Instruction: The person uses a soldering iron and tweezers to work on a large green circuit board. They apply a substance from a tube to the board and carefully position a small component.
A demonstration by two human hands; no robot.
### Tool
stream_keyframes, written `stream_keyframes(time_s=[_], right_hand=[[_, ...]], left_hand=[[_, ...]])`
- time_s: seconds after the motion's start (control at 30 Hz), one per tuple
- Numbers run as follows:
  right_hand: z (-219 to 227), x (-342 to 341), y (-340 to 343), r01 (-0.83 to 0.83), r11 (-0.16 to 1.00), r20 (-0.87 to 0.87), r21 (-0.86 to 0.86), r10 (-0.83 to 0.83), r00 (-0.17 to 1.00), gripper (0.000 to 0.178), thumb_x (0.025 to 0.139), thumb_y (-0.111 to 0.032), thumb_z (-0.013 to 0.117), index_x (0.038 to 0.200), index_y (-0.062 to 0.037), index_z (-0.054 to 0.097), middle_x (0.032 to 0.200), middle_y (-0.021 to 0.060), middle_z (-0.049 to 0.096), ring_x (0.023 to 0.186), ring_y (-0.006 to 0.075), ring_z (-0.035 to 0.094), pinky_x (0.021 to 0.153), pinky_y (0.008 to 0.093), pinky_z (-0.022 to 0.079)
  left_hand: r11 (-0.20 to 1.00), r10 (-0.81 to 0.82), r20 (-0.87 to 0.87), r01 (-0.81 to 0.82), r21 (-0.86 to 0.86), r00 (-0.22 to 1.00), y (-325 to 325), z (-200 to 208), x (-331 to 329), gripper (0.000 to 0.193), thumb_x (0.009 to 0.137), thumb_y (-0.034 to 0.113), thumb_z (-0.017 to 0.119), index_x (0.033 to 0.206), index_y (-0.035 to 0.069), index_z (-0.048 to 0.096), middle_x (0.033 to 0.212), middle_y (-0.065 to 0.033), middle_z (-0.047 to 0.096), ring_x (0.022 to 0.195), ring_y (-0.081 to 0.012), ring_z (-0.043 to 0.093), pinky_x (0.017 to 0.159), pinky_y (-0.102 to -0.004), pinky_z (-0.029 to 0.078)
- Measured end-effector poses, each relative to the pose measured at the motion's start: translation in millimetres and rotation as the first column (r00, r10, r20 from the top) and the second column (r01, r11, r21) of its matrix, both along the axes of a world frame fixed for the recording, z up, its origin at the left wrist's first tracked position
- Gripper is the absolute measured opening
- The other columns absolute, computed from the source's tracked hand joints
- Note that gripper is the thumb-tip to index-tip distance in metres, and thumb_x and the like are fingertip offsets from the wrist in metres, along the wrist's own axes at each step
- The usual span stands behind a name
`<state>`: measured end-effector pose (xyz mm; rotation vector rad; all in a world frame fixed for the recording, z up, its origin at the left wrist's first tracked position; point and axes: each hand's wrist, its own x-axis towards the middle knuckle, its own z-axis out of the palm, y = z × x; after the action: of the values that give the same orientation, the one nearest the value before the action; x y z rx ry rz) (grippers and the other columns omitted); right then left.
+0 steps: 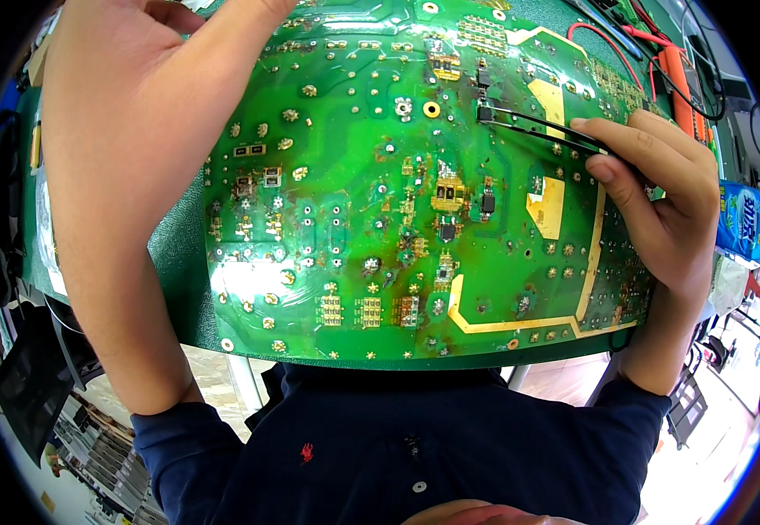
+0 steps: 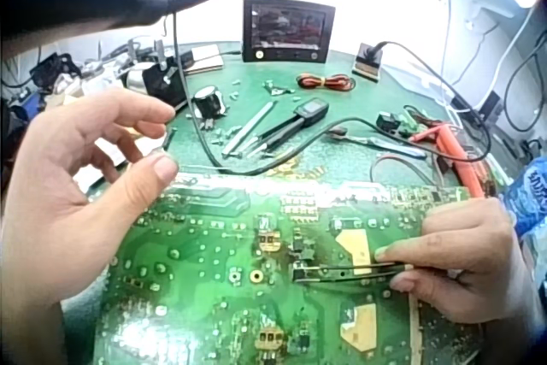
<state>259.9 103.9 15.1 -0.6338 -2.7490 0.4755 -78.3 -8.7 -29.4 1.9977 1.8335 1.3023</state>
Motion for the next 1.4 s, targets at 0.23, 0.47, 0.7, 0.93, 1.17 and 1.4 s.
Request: stream_keyframes(time_s=[0.23, 0.47, 0.7, 0.93, 1.17, 1.4], right_hand=[[0, 0, 0, -0.004, 1.000, 0.002, 0.004, 0.004, 1.000, 0.022, 0.081, -0.003, 0.070, 0.102, 0.0055, 0.070, 0.066, 0.0058, 0.047, 0.057, 0.0145, 0.041, 0.051, 0.0280, 0.029], [1, 0, 0, 0.010, 1.000, -0.007, 0.002, -0.010, 1.000, 0.023, 0.081, -0.005, 0.070, 0.102, 0.0049, 0.070, 0.066, 0.0060, 0.048, 0.058, 0.0146, 0.042, 0.051, 0.0279, 0.030], [0, 1, 2, -0.011, 1.000, -0.004, -0.001, 0.011, 1.000, 0.024, 0.081, -0.005, 0.070, 0.104, 0.0048, 0.070, 0.067, 0.0066, 0.049, 0.058, 0.0162, 0.044, 0.052, 0.0289, 0.031], [-2, 1, 2, -0.018, 1.000, -0.014, -0.002, 0.018, 1.000, 0.025, 0.080, -0.005, 0.071, 0.103, 0.0049, 0.069, 0.068, 0.0069, 0.048, 0.058, 0.0172, 0.044, 0.052, 0.0297, 0.031], [0, 2, 2, -0.020, 1.000, -0.016, -0.012, 0.020, 1.000, 0.026, 0.080, -0.005, 0.071, 0.104, 0.0042, 0.070, 0.068, 0.0066, 0.047, 0.059, 0.0176, 0.044, 0.053, 0.0300, 0.032], [-3, 5, 4, -0.023, 1.000, -0.036, -0.013, 0.023, 0.999, 0.026, 0.079, -0.005, 0.071, 0.104, 0.0043, 0.070, 0.067, 0.0067, 0.046, 0.059, 0.0186, 0.044, 0.053, 0.0309, 0.032]], left_hand=[[1.000, -0.008, -0.005, 0.008, 0.008, 1.000, 1, 0, 1, 0.025, 0.074, -0.009, 0.061, 0.097, 0.000, 0.067, 0.095, -0.0103, 0.061, 0.081, -0.0167, 0.059, 0.069, -0.0257, 0.044], [0.999, -0.036, -0.015, 0.037, 0.036, 0.999, 6, 3, 8, 0.025, 0.074, -0.009, 0.061, 0.097, -0.001, 0.067, 0.095, -0.0108, 0.062, 0.081, -0.0173, 0.059, 0.069, -0.0261, 0.044], [0.978, -0.186, -0.145, 0.197, 0.065, 0.972, 11, 17, 29, 0.026, 0.073, -0.009, 0.061, 0.097, -0.001, 0.068, 0.095, -0.0112, 0.062, 0.082, -0.0179, 0.059, 0.070, -0.0264, 0.044], [0.896, -0.432, -0.321, 0.442, -0.043, 0.843, 25, 39, 51, 0.027, 0.073, -0.010, 0.060, 0.097, -0.001, 0.069, 0.095, -0.0117, 0.062, 0.082, -0.0186, 0.060, 0.070, -0.0267, 0.044], [0.888, -0.452, -0.249, 0.404, -0.221, 0.857, 22, 41, 76, 0.035, 0.069, -0.012, 0.057, 0.099, 0.002, 0.070, 0.100, -0.0114, 0.060, 0.079, -0.0203, 0.057, 0.067, -0.0282, 0.042], [0.892, -0.446, -0.329, 0.381, -0.244, 0.832, 24, 43, 83, 0.038, 0.068, -0.013, 0.057, 0.099, 0.004, 0.071, 0.103, -0.0101, 0.060, 0.080, -0.0194, 0.056, 0.065, -0.0288, 0.041]])
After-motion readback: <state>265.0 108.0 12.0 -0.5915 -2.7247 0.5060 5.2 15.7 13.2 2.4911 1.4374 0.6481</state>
